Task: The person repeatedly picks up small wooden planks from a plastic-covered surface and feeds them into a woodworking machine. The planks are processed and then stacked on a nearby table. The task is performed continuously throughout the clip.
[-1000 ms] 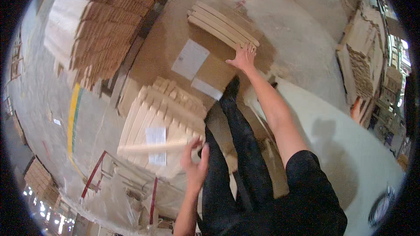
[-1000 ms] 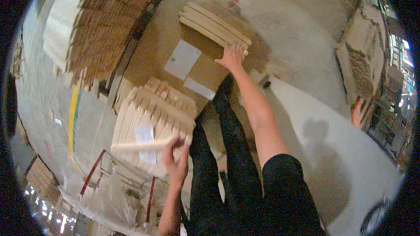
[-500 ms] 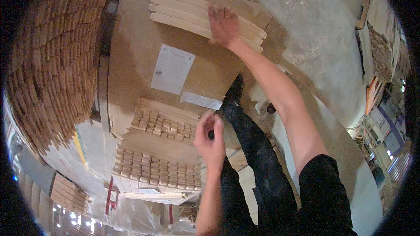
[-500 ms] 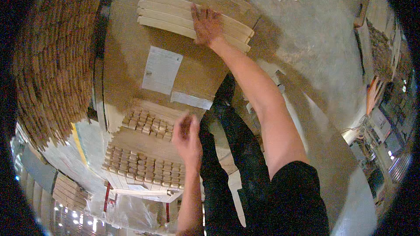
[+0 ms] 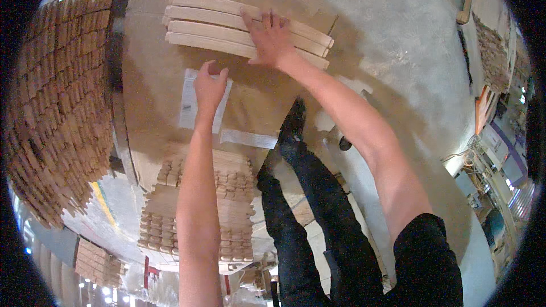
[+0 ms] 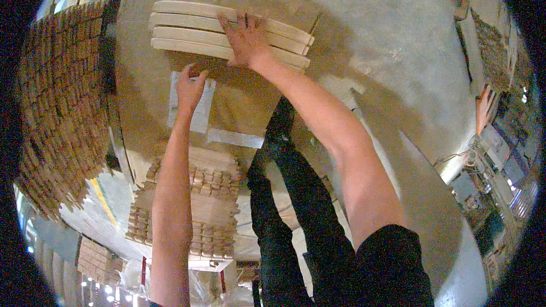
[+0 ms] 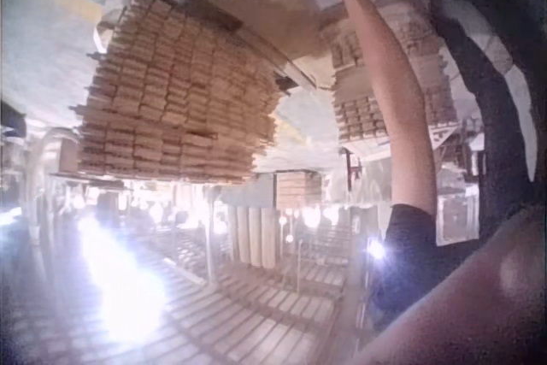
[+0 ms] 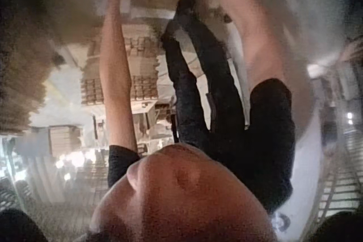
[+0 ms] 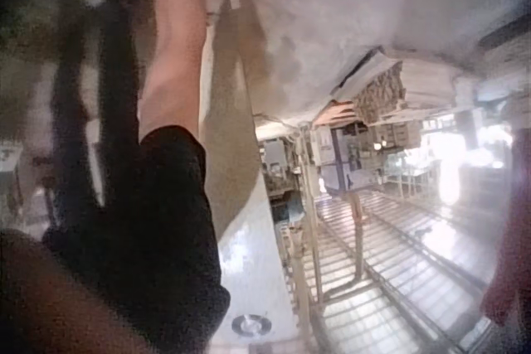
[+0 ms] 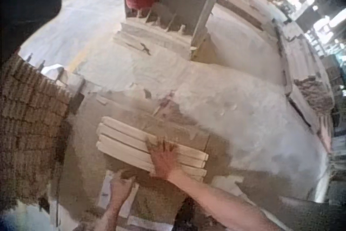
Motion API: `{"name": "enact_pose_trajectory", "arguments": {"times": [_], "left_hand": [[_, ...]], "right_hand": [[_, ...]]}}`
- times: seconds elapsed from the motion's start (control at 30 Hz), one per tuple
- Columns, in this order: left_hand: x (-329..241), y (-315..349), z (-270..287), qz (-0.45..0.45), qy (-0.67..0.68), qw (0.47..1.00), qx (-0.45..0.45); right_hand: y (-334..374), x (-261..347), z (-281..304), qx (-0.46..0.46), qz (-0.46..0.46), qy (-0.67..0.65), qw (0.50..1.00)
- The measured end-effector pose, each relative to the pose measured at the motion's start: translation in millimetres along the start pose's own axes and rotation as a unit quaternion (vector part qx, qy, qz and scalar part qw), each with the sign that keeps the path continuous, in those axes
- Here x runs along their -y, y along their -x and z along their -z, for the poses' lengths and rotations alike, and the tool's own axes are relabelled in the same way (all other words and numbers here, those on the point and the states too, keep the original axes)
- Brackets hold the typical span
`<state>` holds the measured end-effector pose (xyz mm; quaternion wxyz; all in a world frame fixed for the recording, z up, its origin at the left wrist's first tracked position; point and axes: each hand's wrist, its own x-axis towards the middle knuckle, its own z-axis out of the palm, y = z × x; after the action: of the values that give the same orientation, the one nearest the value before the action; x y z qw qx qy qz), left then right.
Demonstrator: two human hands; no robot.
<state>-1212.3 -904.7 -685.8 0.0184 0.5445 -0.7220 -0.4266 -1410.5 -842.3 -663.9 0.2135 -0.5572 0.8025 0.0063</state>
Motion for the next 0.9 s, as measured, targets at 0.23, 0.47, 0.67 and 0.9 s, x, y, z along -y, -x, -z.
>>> {"name": "enact_pose_trajectory", "arguments": {"times": [0.23,0.47,0.67,0.9], "left_hand": [[3,-3,-11,0.098,0.110,0.988,0.034],[11,9,-18,0.028,0.075,0.996,0.028],[12,11,-19,0.044,0.049,0.997,0.036],[24,10,-14,0.050,0.023,0.998,0.040]], "right_hand": [[0,-1,-5,-0.063,0.036,0.012,0.997],[-7,3,4,-0.060,0.049,0.044,0.996],[-6,2,-4,-0.084,0.058,0.051,0.993],[-7,-2,-2,-0.082,0.049,0.015,0.995]]}}
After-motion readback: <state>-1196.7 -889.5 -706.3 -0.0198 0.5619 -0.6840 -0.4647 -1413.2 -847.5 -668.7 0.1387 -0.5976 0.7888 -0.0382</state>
